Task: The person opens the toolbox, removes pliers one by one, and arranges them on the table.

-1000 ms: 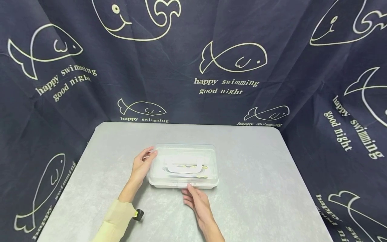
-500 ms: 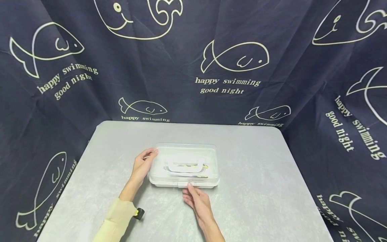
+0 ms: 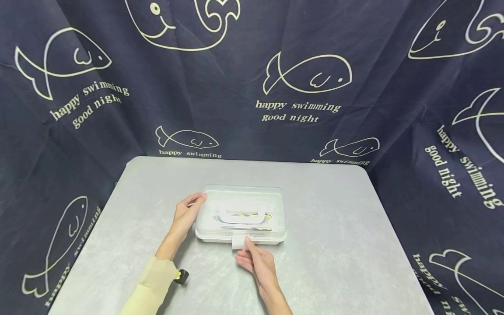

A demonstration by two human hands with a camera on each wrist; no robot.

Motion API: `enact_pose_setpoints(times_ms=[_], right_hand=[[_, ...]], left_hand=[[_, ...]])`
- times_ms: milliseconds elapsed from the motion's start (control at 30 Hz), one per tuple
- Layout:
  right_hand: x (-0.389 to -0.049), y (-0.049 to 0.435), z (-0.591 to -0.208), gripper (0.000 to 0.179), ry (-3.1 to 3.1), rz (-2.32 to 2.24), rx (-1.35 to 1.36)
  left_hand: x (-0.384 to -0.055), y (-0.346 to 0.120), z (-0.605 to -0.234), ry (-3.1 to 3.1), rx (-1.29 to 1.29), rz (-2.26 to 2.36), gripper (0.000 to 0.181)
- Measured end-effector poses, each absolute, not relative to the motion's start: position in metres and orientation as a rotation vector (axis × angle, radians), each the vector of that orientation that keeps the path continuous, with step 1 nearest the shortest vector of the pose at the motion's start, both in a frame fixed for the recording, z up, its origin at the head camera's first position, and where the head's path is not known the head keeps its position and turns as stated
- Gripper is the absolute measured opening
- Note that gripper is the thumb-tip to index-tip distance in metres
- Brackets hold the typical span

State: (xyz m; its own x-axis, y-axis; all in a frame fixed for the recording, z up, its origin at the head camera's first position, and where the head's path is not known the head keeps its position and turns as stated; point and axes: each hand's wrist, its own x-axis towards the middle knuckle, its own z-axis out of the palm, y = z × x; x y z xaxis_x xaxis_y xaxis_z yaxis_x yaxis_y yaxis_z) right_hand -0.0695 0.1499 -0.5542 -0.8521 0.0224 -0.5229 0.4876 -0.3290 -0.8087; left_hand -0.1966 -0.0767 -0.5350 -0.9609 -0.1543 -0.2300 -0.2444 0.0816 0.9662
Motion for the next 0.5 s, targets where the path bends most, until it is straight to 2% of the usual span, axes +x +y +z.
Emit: enact_pose_setpoints(times_ms=[500], right_hand=[[-0.075,0.1518,-0.5469,0.062,1.695,-2.173,0.608]], left_hand=[[-0.1965,-0.075,-0.536,2.273,-0.413,2.043,0.06]])
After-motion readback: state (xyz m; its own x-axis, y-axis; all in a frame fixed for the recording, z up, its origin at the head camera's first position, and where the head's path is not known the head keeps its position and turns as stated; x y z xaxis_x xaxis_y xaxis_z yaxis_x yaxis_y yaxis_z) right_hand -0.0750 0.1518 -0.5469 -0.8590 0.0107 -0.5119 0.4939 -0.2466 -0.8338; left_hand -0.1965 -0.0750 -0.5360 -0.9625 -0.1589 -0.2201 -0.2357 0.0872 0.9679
